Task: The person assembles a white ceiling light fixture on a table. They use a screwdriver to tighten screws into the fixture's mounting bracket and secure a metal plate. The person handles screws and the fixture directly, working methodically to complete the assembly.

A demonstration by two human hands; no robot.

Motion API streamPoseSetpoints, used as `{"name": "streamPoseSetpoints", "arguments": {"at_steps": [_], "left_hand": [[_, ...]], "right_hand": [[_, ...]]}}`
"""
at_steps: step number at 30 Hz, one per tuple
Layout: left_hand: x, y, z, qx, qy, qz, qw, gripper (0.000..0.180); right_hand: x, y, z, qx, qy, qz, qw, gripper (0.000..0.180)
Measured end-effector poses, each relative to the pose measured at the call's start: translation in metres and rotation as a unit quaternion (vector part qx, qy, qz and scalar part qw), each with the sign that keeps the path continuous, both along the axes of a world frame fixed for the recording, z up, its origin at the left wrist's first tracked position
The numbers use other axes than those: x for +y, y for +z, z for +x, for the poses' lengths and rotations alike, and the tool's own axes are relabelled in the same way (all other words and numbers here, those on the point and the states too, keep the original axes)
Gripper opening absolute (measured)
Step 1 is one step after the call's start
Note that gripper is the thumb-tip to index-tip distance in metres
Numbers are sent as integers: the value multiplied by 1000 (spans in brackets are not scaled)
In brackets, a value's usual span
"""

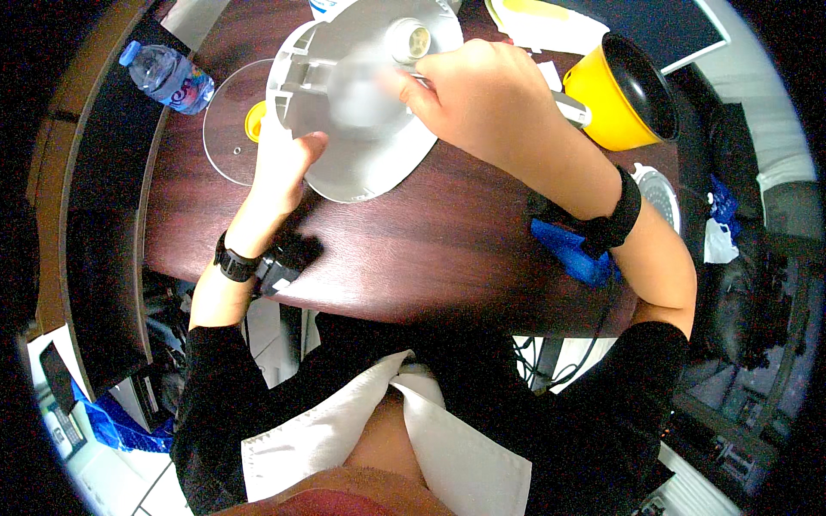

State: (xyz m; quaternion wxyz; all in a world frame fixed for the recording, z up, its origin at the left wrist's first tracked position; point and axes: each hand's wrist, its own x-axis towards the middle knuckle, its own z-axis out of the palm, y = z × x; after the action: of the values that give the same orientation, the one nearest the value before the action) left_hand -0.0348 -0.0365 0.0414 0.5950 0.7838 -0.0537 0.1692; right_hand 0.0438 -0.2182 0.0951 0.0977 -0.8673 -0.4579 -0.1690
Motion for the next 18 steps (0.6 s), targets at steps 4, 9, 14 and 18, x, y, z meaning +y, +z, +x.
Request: {"name": "streamPoseSetpoints", "arguments": {"at_steps": [4,9,14,18], "left_hand": [[0,-2,0,-23,2,-13,1000,65],[2,-6,1,-33,3,-8,999,65],[0,-2,0,-50,21,48,997,63],[3,-4,2,-74,7,76,994,60]], "right_hand": [[7,0,-3,-67,10,1,998,40],[11,-5,-1,-92,-1,-12,996,41],[14,6,-2,-153,3,-52,987,39],[15,3,-1,-158,23,-37,987,38]]}}
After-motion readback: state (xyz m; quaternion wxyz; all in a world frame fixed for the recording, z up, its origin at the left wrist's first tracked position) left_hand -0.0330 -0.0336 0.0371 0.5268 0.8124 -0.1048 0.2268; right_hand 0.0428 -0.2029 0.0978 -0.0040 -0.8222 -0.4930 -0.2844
